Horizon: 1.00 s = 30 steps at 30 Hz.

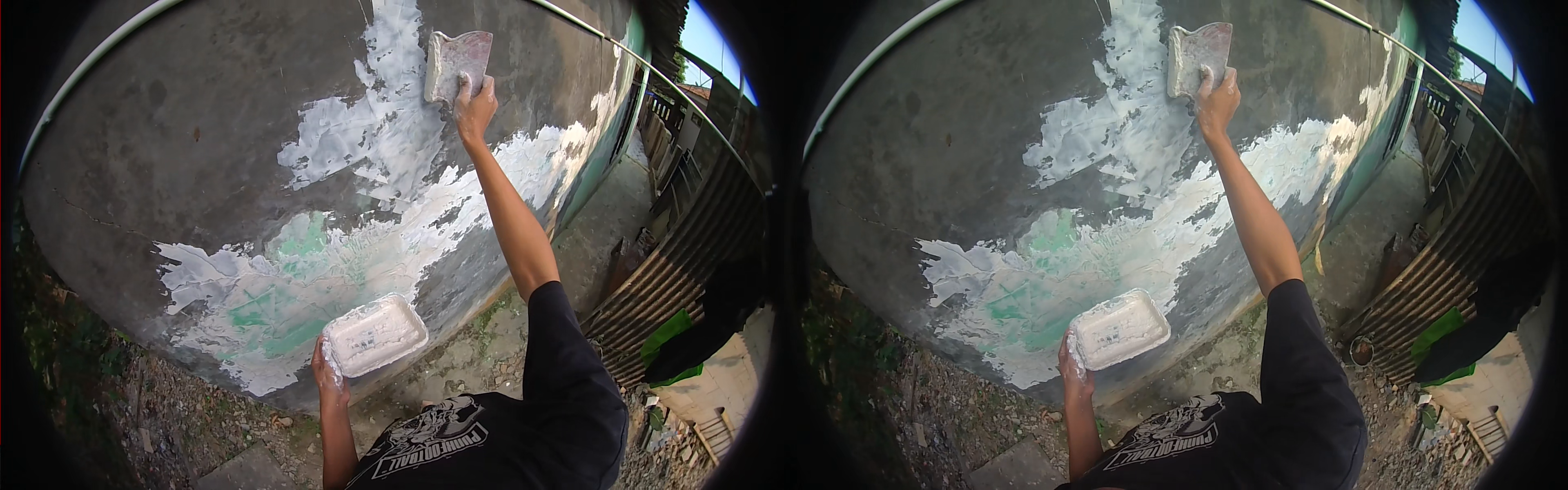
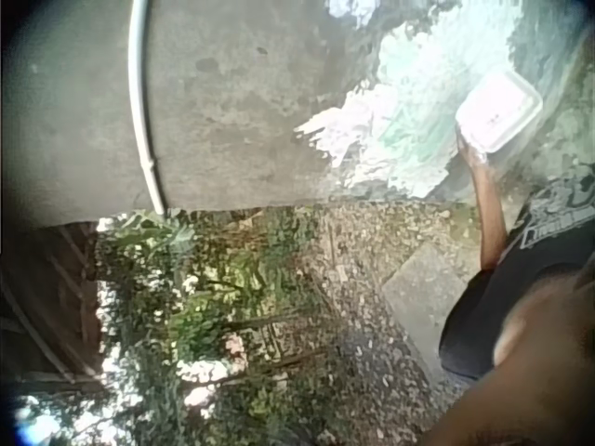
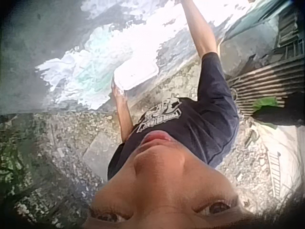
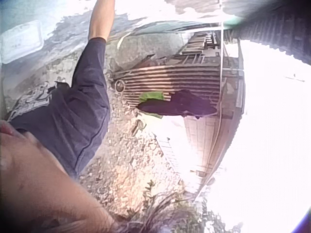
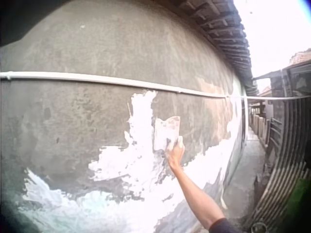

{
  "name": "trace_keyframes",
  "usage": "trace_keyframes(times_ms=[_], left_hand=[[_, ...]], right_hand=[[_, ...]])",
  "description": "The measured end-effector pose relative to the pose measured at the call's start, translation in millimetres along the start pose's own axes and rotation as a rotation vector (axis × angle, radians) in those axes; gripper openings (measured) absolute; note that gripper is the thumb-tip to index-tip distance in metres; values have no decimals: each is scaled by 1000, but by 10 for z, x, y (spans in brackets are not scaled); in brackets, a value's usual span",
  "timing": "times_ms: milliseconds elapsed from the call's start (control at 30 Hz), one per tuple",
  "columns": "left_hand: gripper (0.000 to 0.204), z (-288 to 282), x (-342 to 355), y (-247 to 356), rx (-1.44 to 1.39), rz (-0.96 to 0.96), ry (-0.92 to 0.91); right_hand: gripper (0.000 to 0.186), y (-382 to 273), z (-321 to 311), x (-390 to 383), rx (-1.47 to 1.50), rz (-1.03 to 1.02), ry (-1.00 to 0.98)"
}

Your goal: Apply wall putty to a concrete wall using a scraper.

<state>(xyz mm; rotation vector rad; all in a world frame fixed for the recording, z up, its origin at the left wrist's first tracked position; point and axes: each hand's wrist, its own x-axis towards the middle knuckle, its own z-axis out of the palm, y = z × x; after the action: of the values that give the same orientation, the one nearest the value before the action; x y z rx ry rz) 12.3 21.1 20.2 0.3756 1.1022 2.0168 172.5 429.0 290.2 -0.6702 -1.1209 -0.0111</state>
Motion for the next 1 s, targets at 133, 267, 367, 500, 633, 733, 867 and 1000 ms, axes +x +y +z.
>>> trace_keyframes(times_ms=[133, 267, 367, 500, 633, 733, 867, 1000], left_hand=[[36, 61, -7, -8, 14, -4, -3], [35, 25, -5, -32, -16, 13, -15], [35, 1, -33, 0, -23, 32, 24], [35, -51, -53, 46, 1, 15, 88], [36, -98, -61, 36, 4, 36, 72], [38, -141, -48, 0, -24, 9, 74], [38, -183, -71, -11, -12, 35, 67], [37, -184, -123, 40, -13, 25, 109]], right_hand=[[22, -394, 172, -141, 93, -76, -145], [20, -310, 347, -167, 18, -176, -228], [21, -63, 287, -85, -73, -70, -85], [20, 32, 155, -38, -131, 6, -65], [20, -124, 174, -209, 17, -55, -96], [23, -68, 220, -304, 51, -36, -211], [28, 238, 145, -291, -62, 142, -142], [31, 194, 26, -320, -107, 235, -46]])
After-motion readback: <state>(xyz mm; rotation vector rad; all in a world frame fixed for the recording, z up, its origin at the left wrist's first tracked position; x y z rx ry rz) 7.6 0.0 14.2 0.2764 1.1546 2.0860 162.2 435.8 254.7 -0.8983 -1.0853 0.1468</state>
